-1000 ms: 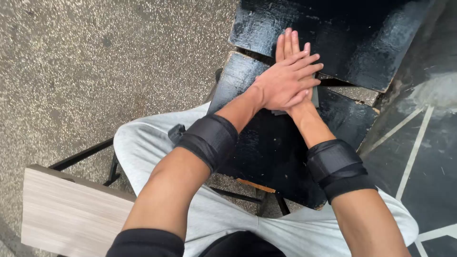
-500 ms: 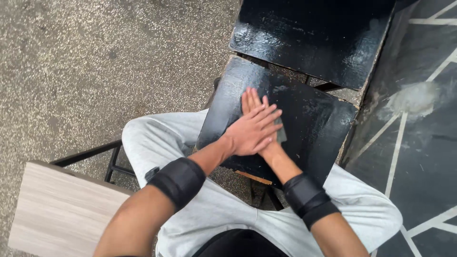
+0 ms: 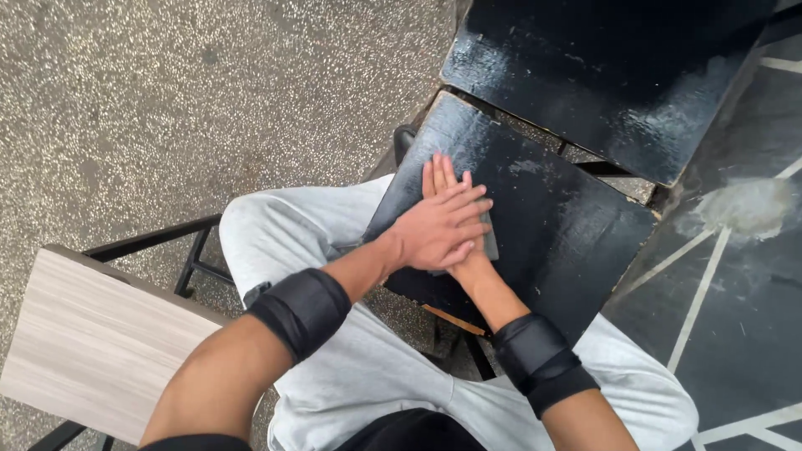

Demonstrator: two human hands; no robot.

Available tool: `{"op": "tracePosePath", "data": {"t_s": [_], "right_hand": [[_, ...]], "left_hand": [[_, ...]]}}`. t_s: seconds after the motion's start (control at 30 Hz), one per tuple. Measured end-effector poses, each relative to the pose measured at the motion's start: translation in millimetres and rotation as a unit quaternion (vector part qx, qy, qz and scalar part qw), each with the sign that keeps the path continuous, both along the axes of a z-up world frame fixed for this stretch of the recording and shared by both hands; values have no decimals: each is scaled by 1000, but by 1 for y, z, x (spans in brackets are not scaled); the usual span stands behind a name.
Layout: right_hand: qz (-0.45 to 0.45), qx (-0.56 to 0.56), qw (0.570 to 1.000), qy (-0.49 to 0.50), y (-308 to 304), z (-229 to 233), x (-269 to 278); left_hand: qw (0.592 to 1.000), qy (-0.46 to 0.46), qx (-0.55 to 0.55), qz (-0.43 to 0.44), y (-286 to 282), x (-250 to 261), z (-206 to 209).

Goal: Sanding the seat of a wooden chair after applying liquid from a spray bottle.

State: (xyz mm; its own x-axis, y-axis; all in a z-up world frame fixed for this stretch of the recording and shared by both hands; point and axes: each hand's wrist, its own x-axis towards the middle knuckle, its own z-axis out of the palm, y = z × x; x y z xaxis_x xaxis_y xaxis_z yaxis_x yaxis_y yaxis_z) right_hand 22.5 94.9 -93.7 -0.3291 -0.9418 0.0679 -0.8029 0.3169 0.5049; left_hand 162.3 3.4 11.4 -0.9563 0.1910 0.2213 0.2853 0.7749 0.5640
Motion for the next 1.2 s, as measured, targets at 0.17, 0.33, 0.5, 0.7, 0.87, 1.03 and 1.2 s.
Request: {"op": "tracePosePath", "data": {"t_s": [0.17, 0.33, 0.5, 0.7, 0.87, 1.03, 1.2], "right_hand": [[7, 12, 1000, -20, -26, -2, -4], [25, 16, 999, -29, -64, 22, -26], [21, 16, 999, -22, -88, 35, -46], [-50, -39, 937, -344, -89, 55, -33], [-40, -46, 938, -342, -78, 73, -5], [-14, -37, 965, -258, -58, 42, 52], [27, -42, 995, -87, -38, 10, 119]], "left_hand": [[1000, 22, 3, 3, -43, -44, -8], [998, 64, 10, 19, -76, -86, -25], [996, 85, 3, 22, -94, -112, -32], [997, 66, -26, 23, -81, -99, -25], [996, 67, -30, 45, -67, -72, -25], [997, 41, -61, 27, -53, -12, -10], [998, 25, -55, 25, -31, 54, 1]]}}
